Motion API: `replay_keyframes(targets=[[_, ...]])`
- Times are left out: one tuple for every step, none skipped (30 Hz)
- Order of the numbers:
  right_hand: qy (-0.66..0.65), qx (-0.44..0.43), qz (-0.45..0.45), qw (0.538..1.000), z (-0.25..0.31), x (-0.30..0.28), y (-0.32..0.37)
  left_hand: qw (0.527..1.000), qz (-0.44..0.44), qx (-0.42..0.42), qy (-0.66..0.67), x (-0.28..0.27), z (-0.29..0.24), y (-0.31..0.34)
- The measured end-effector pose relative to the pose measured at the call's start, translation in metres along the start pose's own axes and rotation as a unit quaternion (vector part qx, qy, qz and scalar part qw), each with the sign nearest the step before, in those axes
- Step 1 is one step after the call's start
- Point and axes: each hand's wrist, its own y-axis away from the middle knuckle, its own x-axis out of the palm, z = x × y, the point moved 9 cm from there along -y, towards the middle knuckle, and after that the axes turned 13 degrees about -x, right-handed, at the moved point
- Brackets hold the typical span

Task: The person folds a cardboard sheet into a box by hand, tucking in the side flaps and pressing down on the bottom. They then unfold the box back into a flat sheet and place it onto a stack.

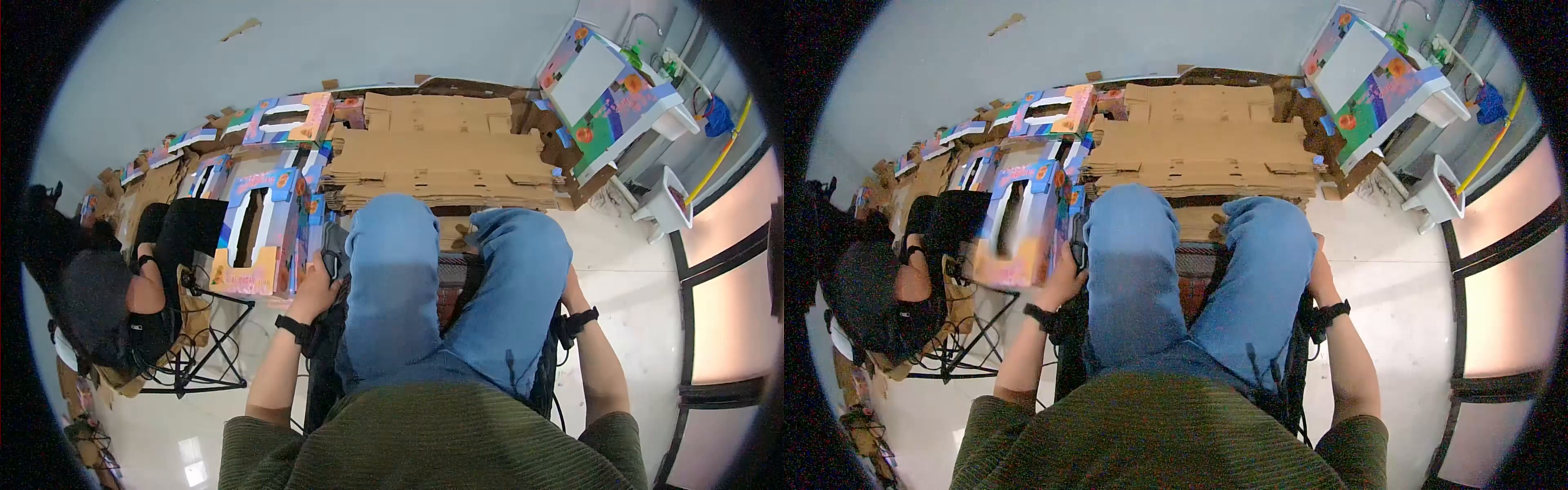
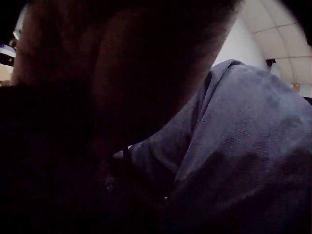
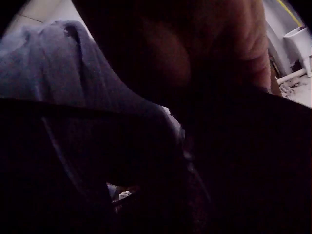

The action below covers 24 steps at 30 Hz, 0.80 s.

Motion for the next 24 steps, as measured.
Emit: replay_keyframes(targets=[[0.003, -0.011, 0.007, 1.0, 0.002, -0.001, 0.002, 1.0, 0.006, -0.013, -0.013, 0.002, 0.001, 0.0], [0.009, -0.014, 0.015, 1.0, 0.003, -0.003, 0.003, 0.999, 0.01, -0.025, -0.024, 0.003, 0.0, -0.001], [0.016, -0.01, 0.023, 1.0, 0.006, -0.006, 0.007, 0.999, 0.011, -0.039, -0.032, 0.004, 0.001, -0.005], [0.021, -0.004, 0.029, 0.999, 0.008, -0.01, 0.011, 0.998, 0.016, -0.045, -0.029, 0.003, -0.003, -0.006], [0.025, 0.002, 0.036, 0.999, 0.01, -0.012, 0.015, 0.998, 0.024, -0.053, -0.027, 0.004, -0.005, -0.004], [0.028, 0.009, 0.042, 0.999, 0.012, -0.013, 0.017, 0.997, 0.033, -0.061, -0.027, 0.004, -0.005, -0.004], [0.032, 0.016, 0.048, 0.998, 0.012, -0.014, 0.02, 0.997, 0.034, -0.066, -0.03, 0.003, -0.003, -0.008], [0.034, 0.019, 0.051, 0.998, 0.012, -0.015, 0.023, 0.996, 0.037, -0.072, -0.033, 0.005, -0.003, -0.011], [0.037, 0.02, 0.054, 0.998, 0.013, -0.017, 0.023, 0.996, 0.041, -0.078, -0.035, 0.007, -0.004, -0.01], [0.04, 0.021, 0.057, 0.997, 0.014, -0.017, 0.022, 0.995, 0.041, -0.078, -0.035, 0.006, -0.005, -0.009], [0.04, 0.022, 0.059, 0.997, 0.015, -0.018, 0.023, 0.995, 0.04, -0.078, -0.039, 0.005, -0.006, -0.009], [0.041, 0.022, 0.06, 0.997, 0.016, -0.019, 0.024, 0.995, 0.039, -0.076, -0.044, 0.003, -0.007, -0.009], [0.042, 0.022, 0.062, 0.997, 0.013, -0.019, 0.025, 0.996, 0.033, -0.062, -0.051, 0.002, -0.009, -0.01], [0.044, 0.022, 0.065, 0.997, 0.012, -0.018, 0.025, 0.997, 0.025, -0.052, -0.053, 0.003, -0.011, -0.01], [0.047, 0.022, 0.069, 0.996, 0.012, -0.018, 0.027, 0.998, 0.014, -0.045, -0.053, 0.002, -0.012, -0.01], [0.046, 0.02, 0.073, 0.996, 0.011, -0.016, 0.028, 0.998, 0.022, -0.049, -0.046, -0.001, -0.016, -0.007], [0.046, 0.021, 0.076, 0.996, 0.01, -0.014, 0.03, 0.997, 0.03, -0.055, -0.038, -0.005, -0.02, -0.004], [0.044, 0.022, 0.079, 0.996, 0.01, -0.013, 0.032, 0.997, 0.038, -0.061, -0.03, -0.007, -0.02, -0.001], [0.043, 0.022, 0.082, 0.995, 0.011, -0.011, 0.033, 0.997, 0.032, -0.063, -0.025, -0.005, -0.016, -0.002], [0.043, 0.021, 0.085, 0.995, 0.011, -0.011, 0.032, 0.997, 0.028, -0.063, -0.021, 0.0, -0.014, -0.005], [0.041, 0.019, 0.087, 0.995, 0.014, -0.011, 0.031, 0.998, 0.024, -0.06, -0.021, -0.002, -0.017, -0.006], [0.042, 0.018, 0.088, 0.995, 0.015, -0.011, 0.03, 0.997, 0.025, -0.065, -0.015, -0.004, -0.017, -0.005], [0.041, 0.015, 0.087, 0.995, 0.014, -0.009, 0.029, 0.997, 0.028, -0.067, -0.014, -0.005, -0.017, -0.003], [0.041, 0.014, 0.086, 0.995, 0.014, -0.008, 0.029, 0.997, 0.034, -0.067, -0.017, -0.007, -0.02, -0.001]])
